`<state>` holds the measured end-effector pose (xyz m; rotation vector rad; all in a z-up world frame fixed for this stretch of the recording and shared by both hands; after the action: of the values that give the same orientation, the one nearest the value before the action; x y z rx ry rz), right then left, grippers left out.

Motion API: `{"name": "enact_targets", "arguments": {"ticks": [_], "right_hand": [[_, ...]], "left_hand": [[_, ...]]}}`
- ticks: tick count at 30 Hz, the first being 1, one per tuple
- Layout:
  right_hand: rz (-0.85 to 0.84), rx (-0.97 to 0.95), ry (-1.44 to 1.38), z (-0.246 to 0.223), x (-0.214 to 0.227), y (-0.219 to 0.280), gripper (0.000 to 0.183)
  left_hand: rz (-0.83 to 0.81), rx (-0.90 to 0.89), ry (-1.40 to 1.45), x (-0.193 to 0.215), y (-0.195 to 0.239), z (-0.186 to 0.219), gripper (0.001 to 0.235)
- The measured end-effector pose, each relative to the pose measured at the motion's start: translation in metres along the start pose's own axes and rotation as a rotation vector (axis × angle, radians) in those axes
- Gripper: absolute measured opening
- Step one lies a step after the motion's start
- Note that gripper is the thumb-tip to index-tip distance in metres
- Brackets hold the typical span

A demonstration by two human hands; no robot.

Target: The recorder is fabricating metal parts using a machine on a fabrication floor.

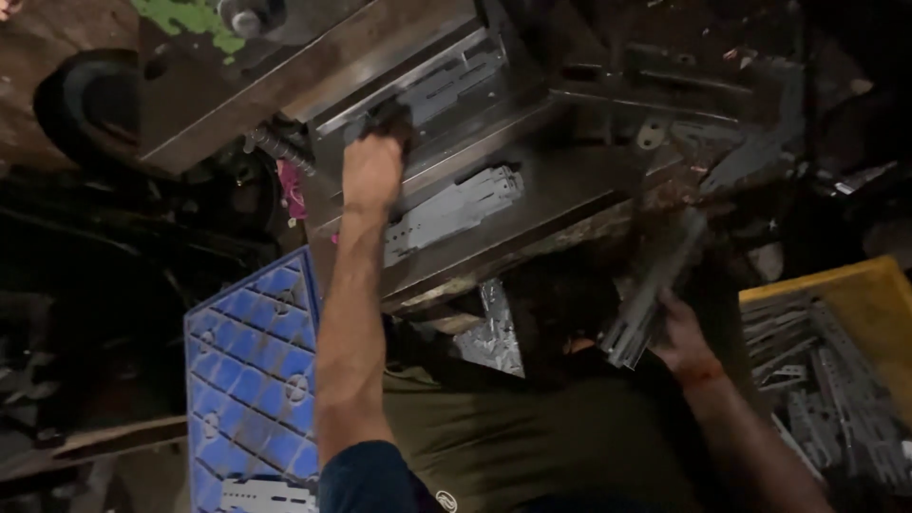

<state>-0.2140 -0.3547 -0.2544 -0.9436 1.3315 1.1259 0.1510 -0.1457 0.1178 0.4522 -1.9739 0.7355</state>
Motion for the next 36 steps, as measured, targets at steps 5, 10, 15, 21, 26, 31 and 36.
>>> {"name": "enact_targets", "arguments": {"ticks": [5, 10, 15, 21, 26, 31, 36], "right_hand": [[0.401, -0.063, 0.47, 0.012, -0.006, -0.028, 0.054], [0.463, -0.021, 0.433, 0.008, -0.01, -0.015, 0.048], [0.391, 0.001, 0.551, 0.017, -0.05, -0.002, 0.034], [0.497, 0.356, 1.133, -0.036, -0.072, -0.016, 0.032], [-0.298, 0.949, 2.062, 0.025, -0.289, -0.035, 0.043], [-0.692, 0.829, 2.279, 0.106, -0.374, -0.101, 0.037], [-1.019, 0.656, 2.595, 0.191, -0.406, -0.175, 0.037]], "left_hand": [[0.386, -0.316, -0.261, 0.021, 0.069, 0.077, 0.038], [0.324, -0.34, 0.041, 0.014, 0.116, 0.097, 0.037], [0.228, 0.032, 0.213, -0.033, 0.137, 0.051, 0.045], [0.373, 0.158, 0.338, -0.035, 0.146, 0.035, 0.052], [0.361, 0.162, 0.333, -0.041, 0.147, 0.037, 0.054], [0.326, 0.167, 0.34, -0.045, 0.147, 0.035, 0.055], [0.221, 0.174, 0.345, -0.056, 0.147, 0.035, 0.052]]}}
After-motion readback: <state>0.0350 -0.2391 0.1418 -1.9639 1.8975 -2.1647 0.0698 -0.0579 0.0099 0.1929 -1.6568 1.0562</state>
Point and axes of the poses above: each hand's wrist, its own y-axis away from the middle knuckle, its own x-axis out of the back of the hand, z = x × y, the point moved 9 cm from there along -y, towards the middle knuckle, and after that the axes turned 12 degrees about -y, right-handed, at the moved point
